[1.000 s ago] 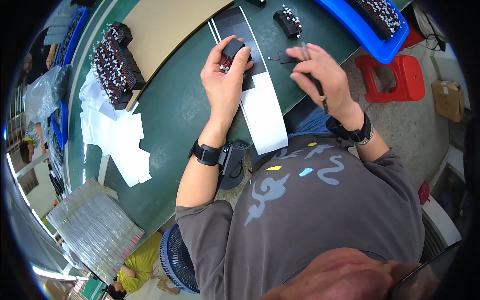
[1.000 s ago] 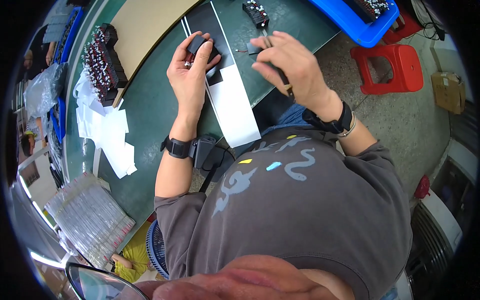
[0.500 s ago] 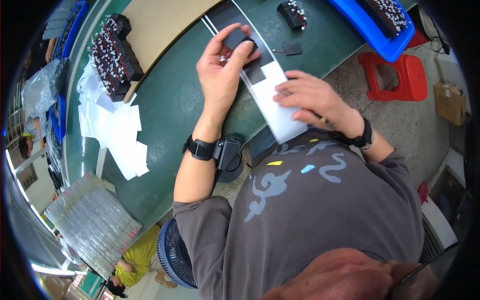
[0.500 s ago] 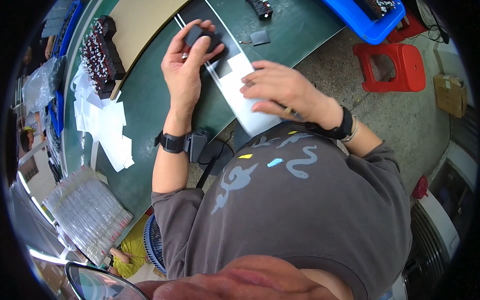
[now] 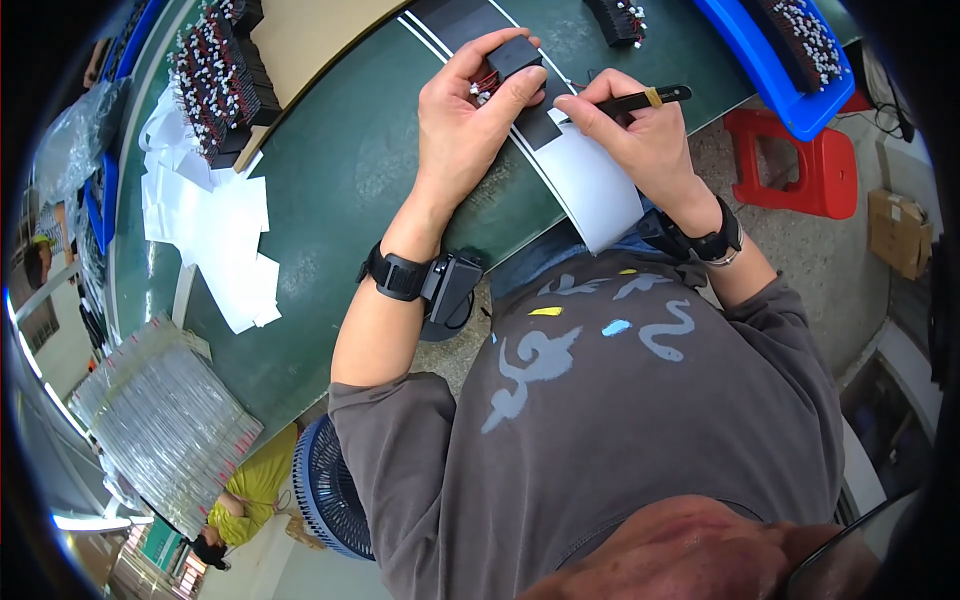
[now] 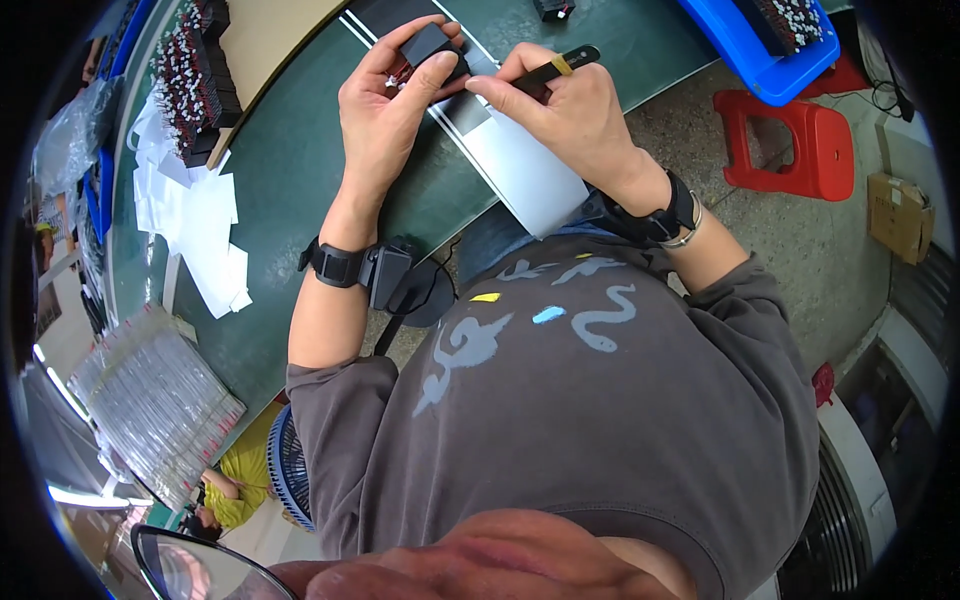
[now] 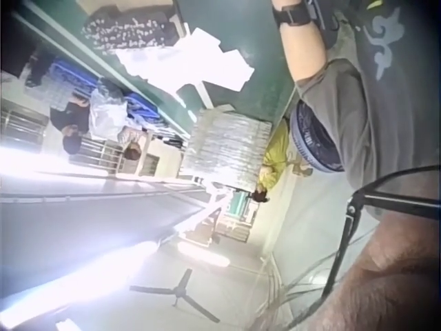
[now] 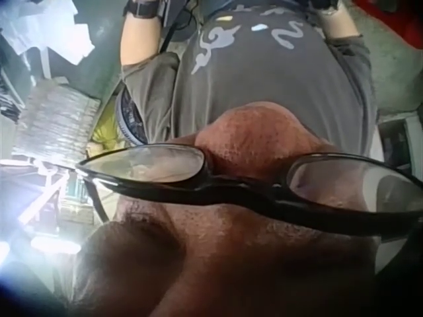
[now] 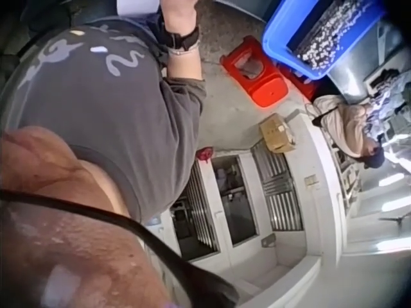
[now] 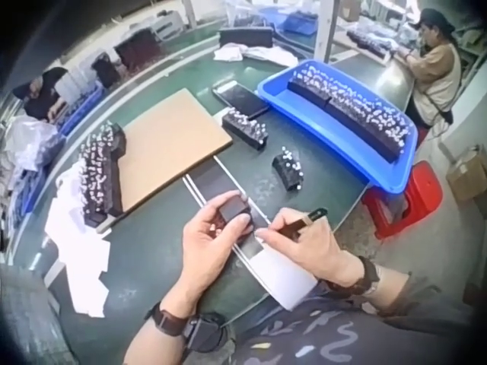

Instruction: The person picks up a small black component and places it onto a white strip, using tweezers to press down the wires. They repeat this process for several components before setting the strip aside and starting a new one.

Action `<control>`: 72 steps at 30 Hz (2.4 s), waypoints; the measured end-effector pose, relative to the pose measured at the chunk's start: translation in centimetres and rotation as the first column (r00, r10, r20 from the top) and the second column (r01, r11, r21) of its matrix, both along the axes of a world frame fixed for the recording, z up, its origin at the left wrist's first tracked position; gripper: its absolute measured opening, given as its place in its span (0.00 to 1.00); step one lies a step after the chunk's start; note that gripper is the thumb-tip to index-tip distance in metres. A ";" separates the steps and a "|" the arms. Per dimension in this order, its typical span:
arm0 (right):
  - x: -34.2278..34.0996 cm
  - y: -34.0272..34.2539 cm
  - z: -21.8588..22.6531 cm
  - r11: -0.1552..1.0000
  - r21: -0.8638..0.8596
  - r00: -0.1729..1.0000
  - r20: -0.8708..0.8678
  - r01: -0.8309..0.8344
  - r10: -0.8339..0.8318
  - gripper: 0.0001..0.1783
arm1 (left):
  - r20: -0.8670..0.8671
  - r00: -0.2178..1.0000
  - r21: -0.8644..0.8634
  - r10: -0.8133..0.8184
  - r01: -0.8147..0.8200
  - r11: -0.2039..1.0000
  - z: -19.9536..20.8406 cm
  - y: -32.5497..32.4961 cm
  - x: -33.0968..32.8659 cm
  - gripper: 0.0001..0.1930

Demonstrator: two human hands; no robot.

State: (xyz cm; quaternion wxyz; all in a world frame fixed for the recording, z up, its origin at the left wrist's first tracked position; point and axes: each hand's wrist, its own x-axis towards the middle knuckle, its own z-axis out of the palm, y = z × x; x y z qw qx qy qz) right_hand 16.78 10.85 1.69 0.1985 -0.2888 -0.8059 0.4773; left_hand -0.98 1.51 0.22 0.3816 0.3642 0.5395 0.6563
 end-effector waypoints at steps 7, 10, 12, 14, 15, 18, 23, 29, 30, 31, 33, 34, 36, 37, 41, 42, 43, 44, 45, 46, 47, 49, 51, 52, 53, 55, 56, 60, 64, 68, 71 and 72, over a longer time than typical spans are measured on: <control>-1.2 0.2 -0.8 0.997 0.062 0.999 -0.007 0.037 -0.037 0.12 | 0.004 1.000 -0.009 0.013 -0.013 1.000 0.0 -0.1 0.0 0.19; -0.8 0.3 -0.7 1.000 -0.013 0.992 -0.126 -0.017 0.016 0.12 | 0.021 1.000 -0.033 -0.013 0.013 0.999 0.3 -0.1 0.1 0.19; -0.7 0.4 -0.7 0.998 -0.048 0.982 -0.185 -0.048 0.038 0.12 | 0.031 0.999 -0.045 -0.025 0.027 0.999 0.3 -0.1 0.1 0.19; -0.8 0.5 -0.8 0.999 -0.047 0.988 -0.155 -0.015 0.007 0.12 | 0.030 1.000 -0.038 -0.008 0.009 0.999 0.2 -0.1 0.1 0.19; -0.9 0.5 -0.8 0.999 -0.046 0.990 -0.139 0.002 -0.008 0.11 | 0.029 1.000 -0.035 0.001 0.000 0.999 0.1 -0.2 0.2 0.19; -1.1 0.1 -0.6 0.998 0.054 0.998 -0.055 0.025 -0.022 0.11 | -0.022 0.999 -0.062 -0.038 0.037 0.997 0.3 -0.2 -0.1 0.19; -1.3 -0.1 -0.4 0.999 0.029 0.998 -0.060 0.024 -0.023 0.11 | -0.063 0.996 -0.071 -0.059 0.055 0.996 0.3 -0.2 -0.3 0.19; -0.6 -0.5 -0.8 0.955 0.290 0.935 -0.320 -0.055 0.151 0.08 | -0.046 0.997 -0.079 -0.061 0.058 0.995 0.5 -0.3 -0.2 0.19; -0.4 -0.5 -0.9 0.900 0.421 0.878 -0.380 -0.117 0.291 0.07 | -0.058 0.997 -0.079 -0.059 0.054 0.995 0.4 -0.4 -0.2 0.19; -0.4 -0.4 -0.9 0.821 0.550 0.804 -0.414 -0.153 0.428 0.05 | -0.072 0.995 -0.076 -0.062 0.057 0.996 0.4 -0.2 -0.2 0.19; -0.3 -0.9 -0.7 0.941 0.317 0.779 -0.558 -0.121 0.288 0.05 | -0.093 0.995 -0.062 -0.045 0.039 0.997 0.2 -0.2 0.0 0.20; -0.4 -1.2 -0.5 0.993 0.054 0.747 -0.655 -0.108 0.117 0.05 | -0.106 0.994 -0.052 -0.024 0.019 0.998 0.0 -0.2 0.1 0.20; -0.7 -1.1 -0.2 0.972 -0.214 0.709 -0.701 -0.101 -0.080 0.06 | -0.121 0.993 -0.042 -0.014 0.009 0.999 0.0 -0.4 0.3 0.21; -1.2 -0.3 0.2 0.920 -0.378 0.737 -0.649 -0.099 -0.187 0.07 | -0.139 0.990 -0.057 -0.022 0.014 0.998 -0.1 -0.5 0.3 0.21; -2.0 1.8 0.1 0.723 -0.685 0.796 -0.486 -0.089 -0.361 0.11 | -0.219 0.974 -0.080 -0.050 0.033 0.996 0.6 -0.7 0.4 0.21; -1.9 2.0 0.1 0.706 -0.701 0.811 -0.467 -0.098 -0.351 0.12 | -0.254 0.965 -0.077 -0.058 0.039 0.996 0.9 -0.7 0.6 0.21; -1.9 2.1 0.0 0.688 -0.718 0.827 -0.448 -0.107 -0.340 0.13 | -0.289 0.955 -0.073 -0.064 0.045 0.996 1.0 -0.7 0.6 0.21; -1.9 2.1 -0.1 0.688 -0.718 0.826 -0.449 -0.106 -0.341 0.13 | -0.290 0.955 -0.073 -0.065 0.046 0.996 0.9 -0.6 0.5 0.21; -1.9 2.0 0.1 0.696 -0.712 0.833 -0.440 -0.095 -0.336 0.13 | -0.296 0.953 -0.059 -0.063 0.048 0.997 0.7 -0.5 0.4 0.21; -2.0 1.8 0.3 0.702 -0.707 0.840 -0.430 -0.085 -0.331 0.13 | -0.301 0.952 -0.047 -0.061 0.049 0.998 0.4 -0.5 0.4 0.21; -2.0 1.8 0.4 0.709 -0.702 0.847 -0.420 -0.075 -0.326 0.14 | -0.307 0.950 -0.034 -0.058 0.050 0.998 0.4 -0.5 0.4 0.20; -2.1 1.7 0.5 0.713 -0.698 0.851 -0.412 -0.067 -0.324 0.14 | -0.318 0.946 -0.042 -0.062 0.052 0.998 0.5 -0.6 0.4 0.20; -2.1 1.7 0.6 0.722 -0.690 0.860 -0.398 -0.052 -0.319 0.14 | -0.341 0.937 -0.057 -0.071 0.054 0.997 0.8 -0.7 0.4 0.20; -2.1 1.8 0.5 0.723 -0.689 0.860 -0.399 -0.052 -0.319 0.14 | -0.341 0.937 -0.055 -0.070 0.055 0.997 0.8 -0.7 0.4 0.20; -2.0 2.0 0.3 0.722 -0.689 0.858 -0.407 -0.063 -0.313 0.14 | -0.330 0.941 -0.056 -0.074 0.058 0.997 0.8 -0.7 0.4 0.20; -2.0 2.2 0.0 0.720 -0.688 0.854 -0.423 -0.086 -0.302 0.15 | -0.306 0.949 -0.057 -0.081 0.066 0.996 0.7 -0.7 0.4 0.20; -2.0 2.2 0.1 0.721 -0.688 0.854 -0.424 -0.087 -0.302 0.15 | -0.307 0.948 -0.057 -0.080 0.066 0.996 0.7 -0.7 0.4 0.20; -2.2 2.3 0.5 0.708 -0.701 0.861 -0.411 -0.088 -0.301 0.15 | -0.302 0.950 -0.054 -0.079 0.065 0.996 0.7 -0.7 0.4 0.20; -2.2 2.4 0.5 0.721 -0.688 0.866 -0.409 -0.086 -0.287 0.16 | -0.319 0.944 -0.064 -0.082 0.065 0.996 0.8 -0.7 0.4 0.20; -2.3 2.3 0.7 0.728 -0.682 0.872 -0.396 -0.070 -0.288 0.17 | -0.334 0.937 -0.089 -0.102 0.076 0.993 1.0 -0.7 0.3 0.20; -2.3 2.3 0.8 0.754 -0.655 0.890 -0.374 -0.054 -0.261 0.14 | -0.367 0.925 -0.091 -0.101 0.072 0.993 1.2 -0.7 0.3 0.20; -2.3 2.3 0.7 0.755 -0.654 0.889 -0.375 -0.054 -0.262 0.14 | -0.368 0.924 -0.090 -0.101 0.073 0.993 1.2 -0.7 0.3 0.20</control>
